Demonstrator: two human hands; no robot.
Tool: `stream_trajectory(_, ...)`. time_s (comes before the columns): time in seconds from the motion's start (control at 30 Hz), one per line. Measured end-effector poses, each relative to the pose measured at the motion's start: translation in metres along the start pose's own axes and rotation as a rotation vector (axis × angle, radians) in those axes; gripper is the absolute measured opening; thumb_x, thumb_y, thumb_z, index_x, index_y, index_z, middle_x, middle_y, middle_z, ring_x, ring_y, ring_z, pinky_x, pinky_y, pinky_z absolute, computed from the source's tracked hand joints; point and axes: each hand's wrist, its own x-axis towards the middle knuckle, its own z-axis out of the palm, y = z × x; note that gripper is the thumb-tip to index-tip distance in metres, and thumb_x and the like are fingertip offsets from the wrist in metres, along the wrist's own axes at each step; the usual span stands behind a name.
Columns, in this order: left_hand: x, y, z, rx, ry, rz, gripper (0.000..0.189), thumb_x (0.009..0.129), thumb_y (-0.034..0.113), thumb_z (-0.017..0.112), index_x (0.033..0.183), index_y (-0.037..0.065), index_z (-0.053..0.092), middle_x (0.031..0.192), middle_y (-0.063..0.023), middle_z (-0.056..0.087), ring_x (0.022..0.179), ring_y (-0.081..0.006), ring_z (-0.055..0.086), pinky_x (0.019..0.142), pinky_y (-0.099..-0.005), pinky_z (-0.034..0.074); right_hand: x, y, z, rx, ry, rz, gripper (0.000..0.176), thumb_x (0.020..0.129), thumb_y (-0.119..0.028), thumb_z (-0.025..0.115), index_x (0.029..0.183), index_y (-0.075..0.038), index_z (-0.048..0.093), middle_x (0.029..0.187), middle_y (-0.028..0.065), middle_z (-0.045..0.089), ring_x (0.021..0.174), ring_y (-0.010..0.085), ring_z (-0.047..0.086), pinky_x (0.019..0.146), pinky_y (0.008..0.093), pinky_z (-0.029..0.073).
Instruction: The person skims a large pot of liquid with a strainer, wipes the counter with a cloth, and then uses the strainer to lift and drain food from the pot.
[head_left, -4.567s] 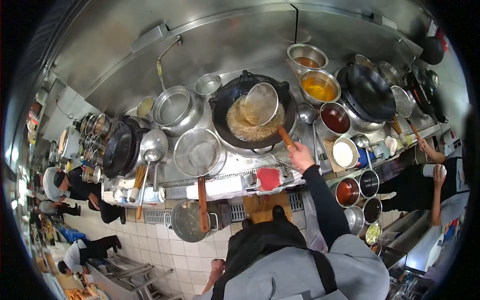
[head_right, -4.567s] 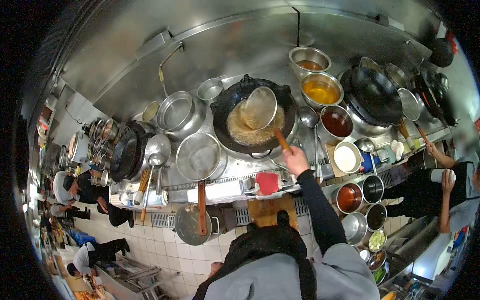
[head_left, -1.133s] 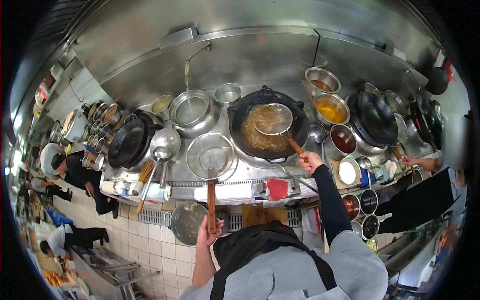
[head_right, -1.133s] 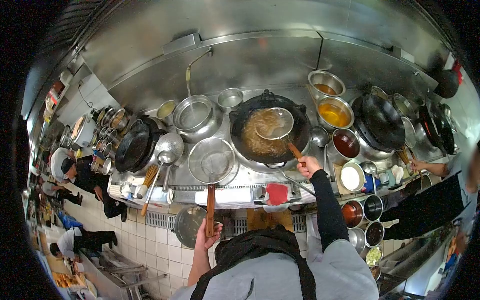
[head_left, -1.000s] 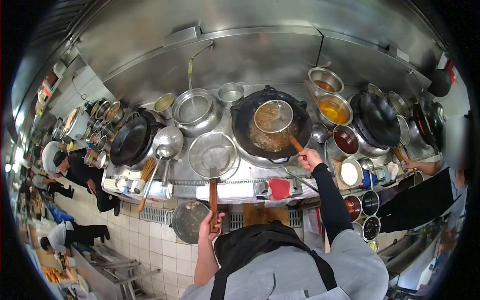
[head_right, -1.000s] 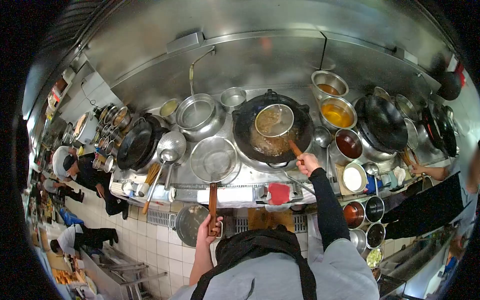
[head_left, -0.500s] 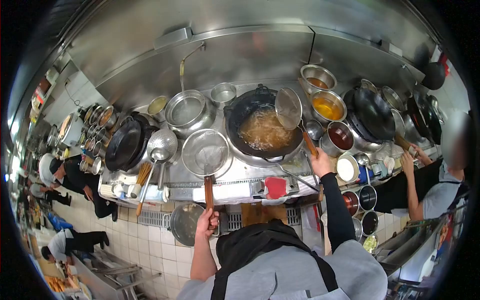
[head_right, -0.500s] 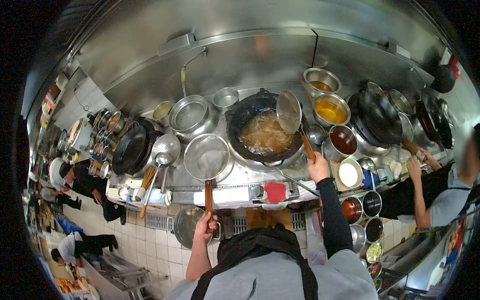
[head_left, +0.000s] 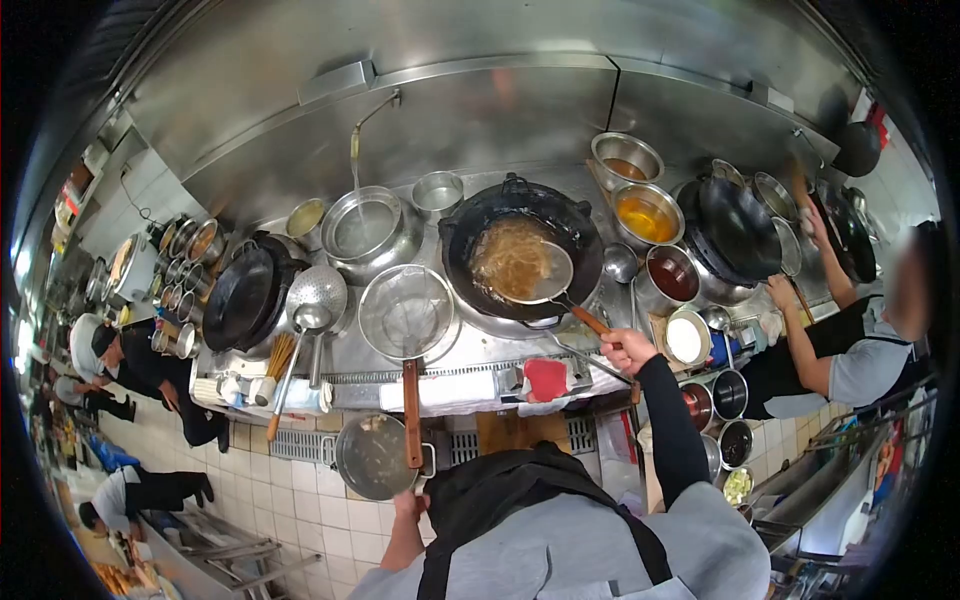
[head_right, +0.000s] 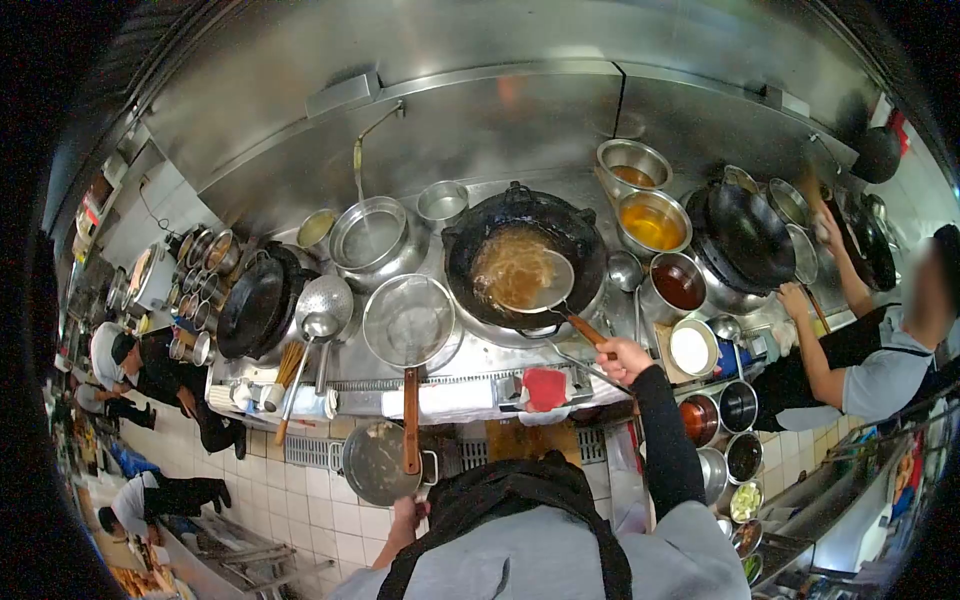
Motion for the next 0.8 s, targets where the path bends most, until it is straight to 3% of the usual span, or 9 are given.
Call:
stream_trajectory(0.1,-0.001,-0.06,-0.053,1.293,-0.154,0.321,0.04,0.087,0.048,0.06,0.1,0.011,0.068,0.089,-0.0121,0.071,0.077,-0.0299,0.07,0.068,-0.0408,0.056,0.054,-0.003,-0.026,0.081,-0.115,0.006,0.01,0.101,-0.016,0.051,0.097,-0.01,0.044,0.071,0.0,0.048,0.043,0.0037,0.031,0.034,0.0211,0.022)
stream_trajectory(0.13,-0.005,-0.08,-0.066,1.554,-0.183,0.414,0.04,0.084,0.05,0.062,0.097,0.013,0.07,0.089,-0.0118,0.072,0.079,-0.0307,0.071,0.07,-0.0414,0.057,0.062,-0.008,-0.023,0.087,-0.115,-0.01,0.011,0.101,-0.018,0.051,0.097,-0.011,0.044,0.071,-0.0005,0.048,0.042,0.0038,0.031,0.034,0.0211,0.022)
stream_trajectory(0.2,-0.016,-0.111,-0.088,1.66,-0.162,0.445,0.04,0.078,0.054,0.067,0.091,0.016,0.074,0.088,-0.0112,0.075,0.082,-0.0323,0.073,0.073,-0.0427,0.057,0.066,-0.018,-0.002,0.061,-0.064,-0.046,0.011,0.099,-0.015,0.054,0.096,-0.011,0.044,0.071,0.0,0.049,0.042,0.0041,0.032,0.034,0.0217,0.021)
stream_trajectory(0.3,-0.027,-0.132,-0.086,1.296,0.021,0.211,0.038,0.079,0.05,0.066,0.088,0.015,0.074,0.082,-0.0137,0.074,0.08,-0.0336,0.073,0.073,-0.0446,0.058,0.075,-0.023,0.024,-0.021,0.012,-0.158,0.011,0.096,-0.01,0.056,0.099,-0.012,0.046,0.072,0.0009,0.051,0.043,0.0044,0.033,0.034,0.0222,0.02)
stream_trajectory(0.47,-0.041,-0.126,-0.075,1.366,-0.021,0.274,0.028,0.083,0.036,0.066,0.093,0.012,0.075,0.077,-0.0146,0.072,0.074,-0.0317,0.072,0.067,-0.0434,0.057,0.058,-0.04,0.067,-0.288,0.18,-0.31,0.013,0.094,-0.011,0.058,0.105,-0.008,0.053,0.069,0.0,0.05,0.043,0.0057,0.034,0.035,0.0257,0.023)
stream_trajectory(0.57,-0.041,-0.114,-0.062,0.848,0.007,0.249,0.023,0.088,0.022,0.06,0.091,0.003,0.072,0.073,-0.0151,0.068,0.065,-0.0298,0.068,0.057,-0.0414,0.055,0.051,-0.053,0.066,-0.487,0.292,-0.421,0.024,0.093,-0.013,0.058,0.115,-0.003,0.057,0.068,0.0004,0.051,0.045,0.0069,0.038,0.037,0.0288,0.029)
stream_trajectory(0.63,-0.044,-0.09,-0.044,0.592,0.082,0.16,0.02,0.089,0.011,0.054,0.088,-0.002,0.069,0.074,-0.0144,0.065,0.062,-0.0267,0.064,0.05,-0.0384,0.053,0.061,-0.06,0.031,-0.999,0.49,-0.738,0.034,0.089,-0.015,0.061,0.119,0.0,0.06,0.084,0.0197,0.066,0.071,0.0327,0.063,0.063,0.042,0.049)
stream_trajectory(0.7,-0.06,-0.052,-0.019,0.36,0.191,0.038,0.019,0.089,0.004,0.051,0.086,-0.004,0.068,0.074,-0.0139,0.064,0.061,-0.0253,0.062,0.047,-0.0372,0.052,0.041,-0.068,0.035,-1.278,0.643,-0.871,0.039,0.087,-0.015,0.061,0.122,0.001,0.059,0.098,0.0313,0.066,0.097,0.0467,0.063,0.084,0.0493,0.05)
stream_trajectory(0.8,-0.06,-0.03,-0.009,0.132,0.243,-0.048,0.011,0.087,0.003,0.057,0.091,-0.005,0.063,0.08,-0.0147,0.064,0.066,-0.0257,0.064,0.048,-0.0376,0.053,-0.02,-0.075,0.067,-1.391,0.72,-0.757,0.039,0.086,-0.015,0.059,0.121,0.001,0.057,0.099,0.033,0.066,0.099,0.0494,0.062,0.087,0.0522,0.049)
